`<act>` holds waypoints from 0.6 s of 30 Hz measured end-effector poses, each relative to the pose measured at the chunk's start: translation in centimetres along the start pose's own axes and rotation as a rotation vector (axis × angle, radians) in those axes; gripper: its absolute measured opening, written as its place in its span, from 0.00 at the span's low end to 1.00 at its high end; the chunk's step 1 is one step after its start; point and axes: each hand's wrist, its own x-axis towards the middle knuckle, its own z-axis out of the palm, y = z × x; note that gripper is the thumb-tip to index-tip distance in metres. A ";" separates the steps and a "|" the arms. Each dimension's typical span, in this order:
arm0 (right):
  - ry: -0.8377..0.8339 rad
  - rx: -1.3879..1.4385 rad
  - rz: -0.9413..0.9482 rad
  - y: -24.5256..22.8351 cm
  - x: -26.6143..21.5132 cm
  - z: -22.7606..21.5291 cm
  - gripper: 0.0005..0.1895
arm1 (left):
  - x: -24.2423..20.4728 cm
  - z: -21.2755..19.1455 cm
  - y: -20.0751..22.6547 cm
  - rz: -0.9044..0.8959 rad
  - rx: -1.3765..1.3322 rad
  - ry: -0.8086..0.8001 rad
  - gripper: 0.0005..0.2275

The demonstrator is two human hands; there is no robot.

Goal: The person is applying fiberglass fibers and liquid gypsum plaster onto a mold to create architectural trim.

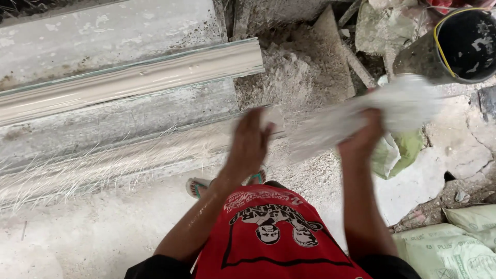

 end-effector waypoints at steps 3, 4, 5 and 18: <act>-0.073 0.117 0.021 0.8 -1.4 3.1 0.22 | -0.4 1.3 1.9 0.005 -0.560 -0.214 0.15; -0.085 0.105 -0.034 0.6 -1.4 3.6 0.24 | -0.6 2.6 1.6 -0.042 -0.547 -0.323 0.13; -0.081 0.106 -0.033 -1.4 -0.1 3.5 0.24 | -0.7 3.5 -0.7 -0.041 -0.546 -0.327 0.13; 0.023 0.150 -0.230 -7.4 6.8 -5.4 0.18 | -0.1 10.8 -15.4 0.051 0.539 -0.165 0.14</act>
